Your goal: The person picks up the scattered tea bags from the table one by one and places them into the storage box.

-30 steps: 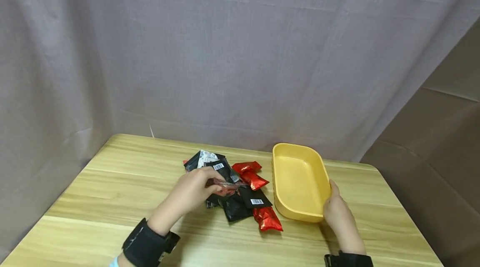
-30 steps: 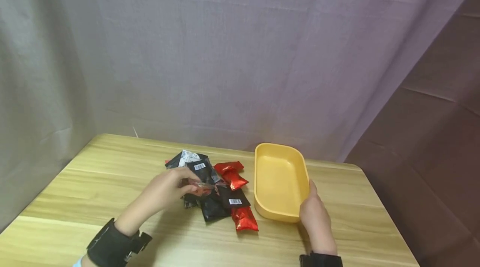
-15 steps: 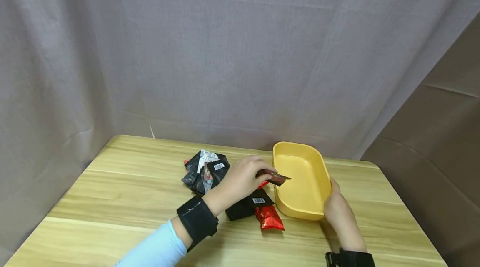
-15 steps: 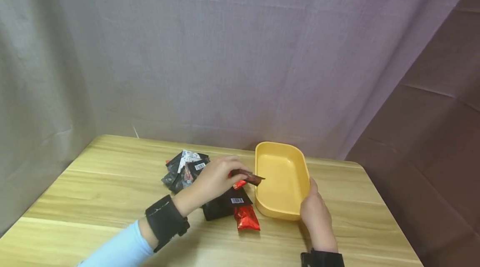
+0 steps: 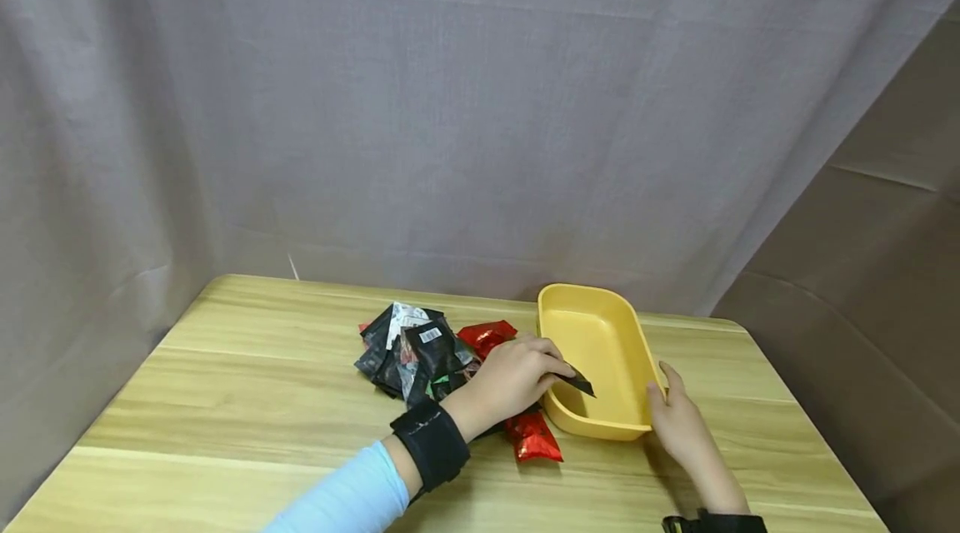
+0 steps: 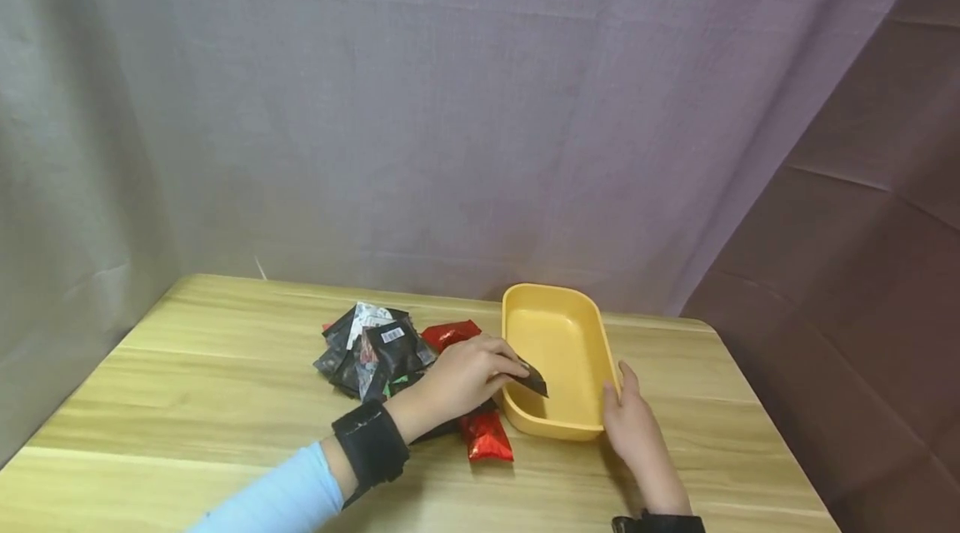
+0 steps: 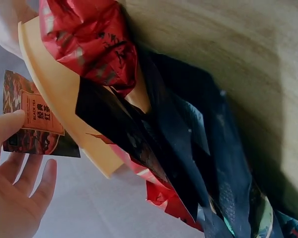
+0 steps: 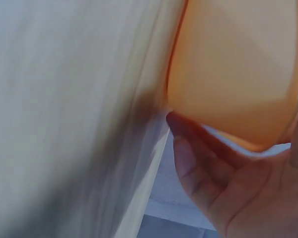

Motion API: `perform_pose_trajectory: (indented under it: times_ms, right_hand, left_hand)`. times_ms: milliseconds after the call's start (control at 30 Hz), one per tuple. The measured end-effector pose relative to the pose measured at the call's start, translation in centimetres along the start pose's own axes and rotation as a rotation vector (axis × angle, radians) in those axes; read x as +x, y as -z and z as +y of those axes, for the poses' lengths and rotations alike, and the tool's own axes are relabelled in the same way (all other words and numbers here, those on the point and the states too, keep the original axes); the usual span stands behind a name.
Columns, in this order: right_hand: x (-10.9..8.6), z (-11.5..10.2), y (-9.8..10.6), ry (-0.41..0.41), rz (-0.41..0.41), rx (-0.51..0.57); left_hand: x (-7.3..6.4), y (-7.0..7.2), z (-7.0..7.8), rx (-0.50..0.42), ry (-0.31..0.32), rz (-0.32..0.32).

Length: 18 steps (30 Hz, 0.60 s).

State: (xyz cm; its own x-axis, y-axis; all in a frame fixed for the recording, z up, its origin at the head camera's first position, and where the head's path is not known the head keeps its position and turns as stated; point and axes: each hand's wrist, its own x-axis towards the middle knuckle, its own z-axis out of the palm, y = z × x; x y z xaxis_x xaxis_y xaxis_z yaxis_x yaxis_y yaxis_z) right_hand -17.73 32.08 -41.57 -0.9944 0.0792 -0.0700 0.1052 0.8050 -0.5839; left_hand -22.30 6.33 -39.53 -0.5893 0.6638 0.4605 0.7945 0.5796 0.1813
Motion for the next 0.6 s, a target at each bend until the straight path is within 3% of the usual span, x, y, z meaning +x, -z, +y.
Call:
perform_pose_trajectory:
  times_ms: [167,400,600]
  right_hand:
    - [-0.5,0.3,0.0,0.039,-0.014,-0.037]
    - [-0.3,0.1,-0.1,0.020,-0.029,-0.102]
    - [-0.2,-0.2,-0.2,-0.002,-0.033,-0.106]
  left_hand:
    - [0.5,-0.5,0.2,0.002,-0.033,-0.011]
    - [1.3,-1.7,0.6,0.088,-0.120,-0.100]
    - [0.6,-2.1,0.0,0.130,-0.130,-0.183]
